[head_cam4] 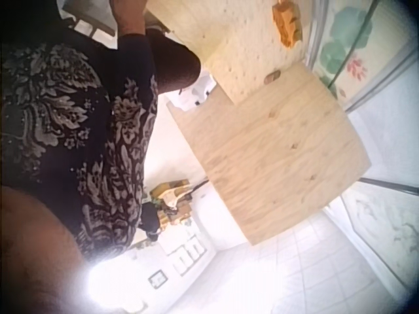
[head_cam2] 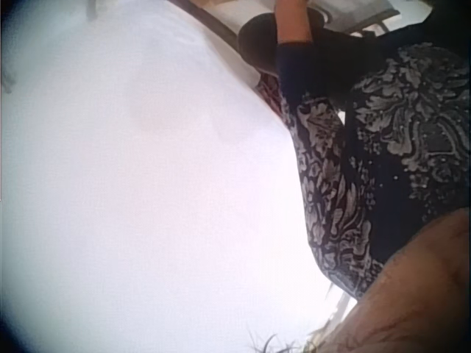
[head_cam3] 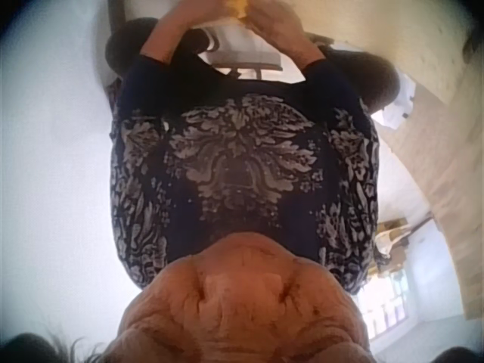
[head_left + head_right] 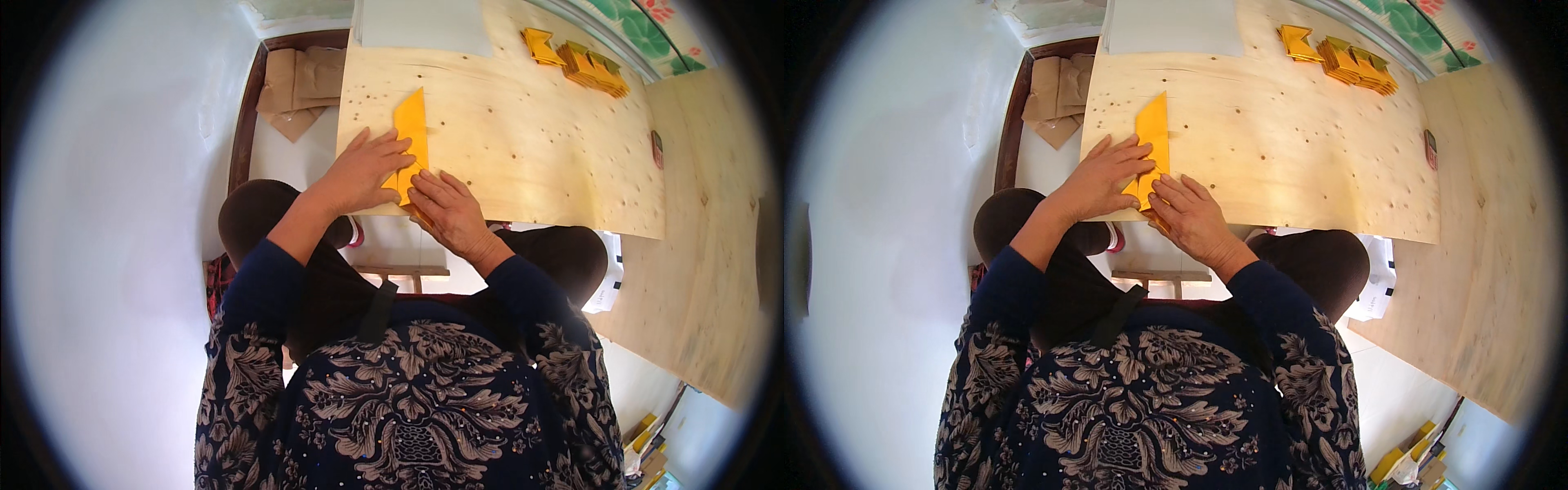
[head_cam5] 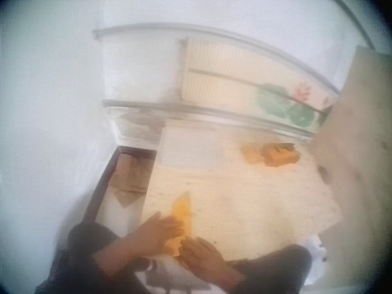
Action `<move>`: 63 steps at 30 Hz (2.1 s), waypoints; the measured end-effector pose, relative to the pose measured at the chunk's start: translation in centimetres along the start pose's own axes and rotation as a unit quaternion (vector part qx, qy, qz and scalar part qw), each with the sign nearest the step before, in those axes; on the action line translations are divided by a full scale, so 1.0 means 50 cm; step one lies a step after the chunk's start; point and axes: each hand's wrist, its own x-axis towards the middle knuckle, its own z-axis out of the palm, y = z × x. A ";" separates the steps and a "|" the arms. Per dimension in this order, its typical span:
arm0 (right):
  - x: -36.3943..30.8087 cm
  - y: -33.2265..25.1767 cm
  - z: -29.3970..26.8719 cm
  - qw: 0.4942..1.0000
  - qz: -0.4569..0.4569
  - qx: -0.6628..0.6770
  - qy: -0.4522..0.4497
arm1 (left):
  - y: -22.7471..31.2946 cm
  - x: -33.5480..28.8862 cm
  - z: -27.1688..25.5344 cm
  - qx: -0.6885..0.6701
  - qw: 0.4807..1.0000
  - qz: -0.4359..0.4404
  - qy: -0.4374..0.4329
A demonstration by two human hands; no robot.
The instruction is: The person folds a gold-colored sheet of paper by hand on a wooden table, creating a small origami shape. The finished piece is placed with other completed items, and the person begins folding another sheet.
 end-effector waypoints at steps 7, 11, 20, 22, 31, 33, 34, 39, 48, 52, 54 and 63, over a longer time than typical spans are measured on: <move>0.004 0.002 0.002 0.997 0.043 0.056 0.016 | 0.046 -0.062 0.033 -0.011 0.997 -0.019 0.067; 0.007 0.003 -0.003 0.996 0.057 0.066 0.018 | 0.043 -0.048 0.056 -0.068 0.993 -0.041 0.082; 0.015 0.002 -0.002 0.995 0.063 0.068 0.025 | 0.040 -0.043 0.071 0.007 0.992 -0.018 0.124; 0.018 0.005 -0.007 0.996 0.052 0.069 0.025 | 0.038 -0.043 0.072 0.027 0.991 -0.021 0.128; 0.032 0.055 -0.029 0.980 0.066 0.185 0.021 | 0.023 -0.041 0.071 0.018 0.992 -0.048 0.114; 0.036 0.059 -0.027 0.981 0.070 0.182 0.010 | 0.022 -0.040 0.071 0.015 0.992 -0.048 0.112; 0.038 0.060 -0.028 0.981 0.082 0.177 -0.003 | 0.022 -0.040 0.070 0.015 0.993 -0.048 0.111; 0.050 0.057 -0.036 0.975 0.123 0.181 -0.043 | 0.024 -0.040 0.068 0.010 0.993 -0.050 0.105; 0.084 0.043 -0.029 0.951 0.253 0.157 -0.084 | 0.057 -0.055 0.050 -0.053 0.967 -0.147 0.200; 0.090 0.044 -0.032 0.949 0.255 0.157 -0.097 | 0.102 -0.102 0.054 -0.024 0.939 -0.201 0.278; 0.091 0.043 -0.032 0.946 0.260 0.163 -0.101 | 0.102 -0.112 0.056 -0.012 0.931 -0.231 0.281; 0.081 0.044 -0.030 0.961 0.220 0.127 -0.108 | 0.065 -0.044 0.040 -0.065 0.960 -0.209 0.177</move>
